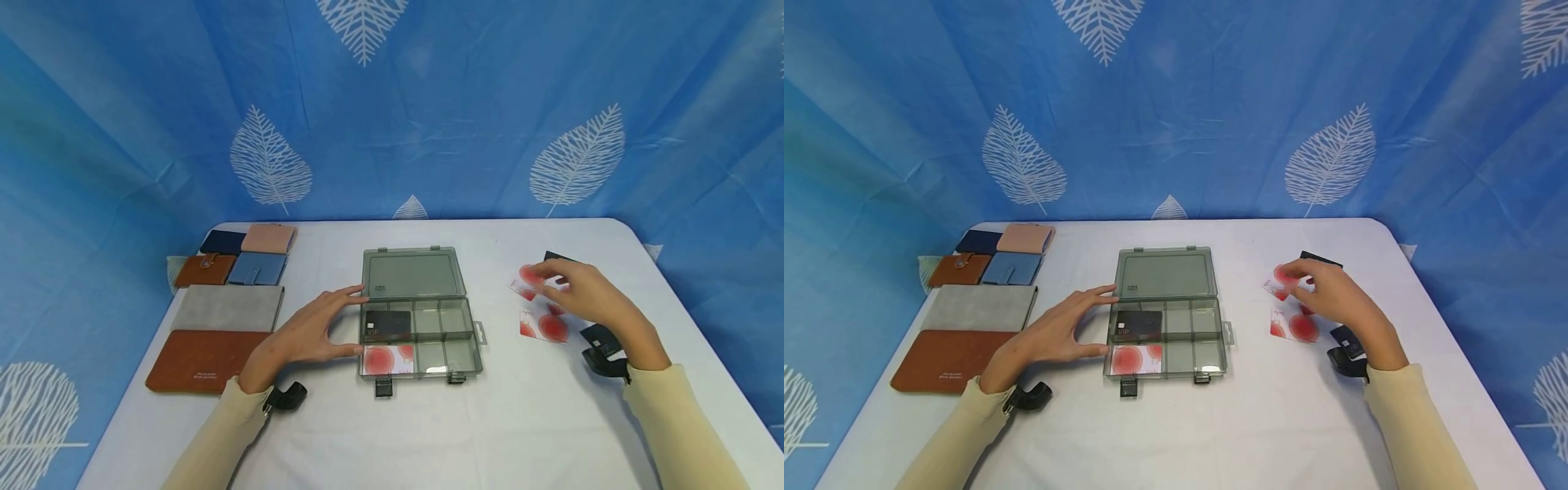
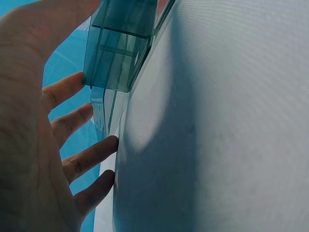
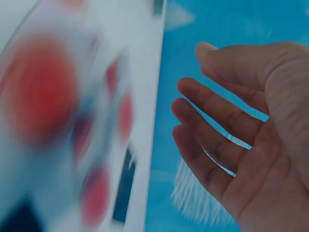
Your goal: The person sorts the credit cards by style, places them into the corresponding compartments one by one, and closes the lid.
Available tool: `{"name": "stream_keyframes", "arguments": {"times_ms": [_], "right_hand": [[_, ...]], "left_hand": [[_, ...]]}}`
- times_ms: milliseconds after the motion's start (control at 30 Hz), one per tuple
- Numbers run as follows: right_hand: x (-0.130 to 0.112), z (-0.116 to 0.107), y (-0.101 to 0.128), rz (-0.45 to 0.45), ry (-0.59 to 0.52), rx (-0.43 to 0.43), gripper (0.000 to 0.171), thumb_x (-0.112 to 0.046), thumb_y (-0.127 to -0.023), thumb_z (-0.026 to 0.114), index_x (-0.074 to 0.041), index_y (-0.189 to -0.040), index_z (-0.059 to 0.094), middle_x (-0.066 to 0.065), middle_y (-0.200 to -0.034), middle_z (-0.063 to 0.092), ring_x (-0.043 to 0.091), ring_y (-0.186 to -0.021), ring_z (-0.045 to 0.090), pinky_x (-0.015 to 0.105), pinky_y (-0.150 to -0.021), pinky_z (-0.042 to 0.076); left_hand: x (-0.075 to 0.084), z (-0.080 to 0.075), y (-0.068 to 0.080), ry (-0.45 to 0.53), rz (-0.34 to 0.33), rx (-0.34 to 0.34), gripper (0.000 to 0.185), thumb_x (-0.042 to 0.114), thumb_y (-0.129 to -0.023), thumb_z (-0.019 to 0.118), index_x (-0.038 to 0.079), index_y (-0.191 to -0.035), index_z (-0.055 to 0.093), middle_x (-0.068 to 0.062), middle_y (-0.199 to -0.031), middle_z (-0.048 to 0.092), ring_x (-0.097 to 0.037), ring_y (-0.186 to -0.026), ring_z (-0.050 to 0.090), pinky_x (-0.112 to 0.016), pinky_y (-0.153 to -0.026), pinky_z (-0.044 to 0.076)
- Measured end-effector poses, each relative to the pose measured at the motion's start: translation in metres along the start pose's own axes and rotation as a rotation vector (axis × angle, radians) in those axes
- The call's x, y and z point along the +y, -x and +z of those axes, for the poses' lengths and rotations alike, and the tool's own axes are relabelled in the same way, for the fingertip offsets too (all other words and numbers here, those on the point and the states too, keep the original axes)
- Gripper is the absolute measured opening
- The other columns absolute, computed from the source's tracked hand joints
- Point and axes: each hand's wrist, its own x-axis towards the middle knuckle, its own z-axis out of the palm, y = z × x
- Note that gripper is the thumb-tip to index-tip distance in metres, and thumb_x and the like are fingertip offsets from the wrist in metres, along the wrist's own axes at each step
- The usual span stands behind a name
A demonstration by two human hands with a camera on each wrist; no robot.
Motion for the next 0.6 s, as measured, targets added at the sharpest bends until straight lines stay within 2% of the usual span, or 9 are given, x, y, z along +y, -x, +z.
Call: {"name": "stream_keyframes", "arguments": {"times_ms": [100, 267, 433, 600], "right_hand": [[0.024, -0.007, 0.009, 0.077, 0.009, -0.033, 0.047, -0.009, -0.1, 0.076, 0.0, -0.145, 0.063, 0.03, -0.138, 0.066, 0.052, -0.126, 0.06, 0.065, -0.096, 0.058], [0.053, -0.012, 0.019, 0.113, 0.048, -0.062, 0.055, -0.012, -0.097, 0.081, 0.004, -0.145, 0.06, 0.034, -0.138, 0.063, 0.057, -0.128, 0.053, 0.07, -0.098, 0.054], [0.071, -0.013, 0.025, 0.141, 0.058, -0.083, 0.06, -0.012, -0.094, 0.083, 0.006, -0.146, 0.058, 0.036, -0.14, 0.061, 0.058, -0.13, 0.051, 0.075, -0.104, 0.046], [0.08, -0.013, 0.028, 0.157, 0.064, -0.09, 0.064, -0.01, -0.09, 0.086, 0.008, -0.145, 0.058, 0.039, -0.139, 0.057, 0.06, -0.13, 0.049, 0.076, -0.103, 0.045]], "left_hand": [[0.001, 0.0, -0.001, 0.003, -0.002, -0.001, 0.091, 0.059, -0.085, 0.085, 0.022, -0.162, 0.051, -0.001, -0.175, 0.035, -0.034, -0.153, 0.042, -0.066, -0.117, 0.04], [0.001, -0.001, -0.001, 0.009, 0.001, 0.002, 0.091, 0.058, -0.085, 0.086, 0.022, -0.161, 0.051, -0.001, -0.174, 0.035, -0.034, -0.153, 0.042, -0.066, -0.117, 0.04], [0.001, -0.001, -0.001, 0.007, 0.002, 0.001, 0.091, 0.058, -0.085, 0.086, 0.022, -0.162, 0.051, -0.001, -0.175, 0.035, -0.034, -0.154, 0.041, -0.066, -0.118, 0.04], [0.001, -0.001, -0.001, 0.002, 0.002, 0.002, 0.092, 0.058, -0.086, 0.086, 0.022, -0.162, 0.05, -0.001, -0.175, 0.035, -0.034, -0.154, 0.042, -0.066, -0.118, 0.04]]}}
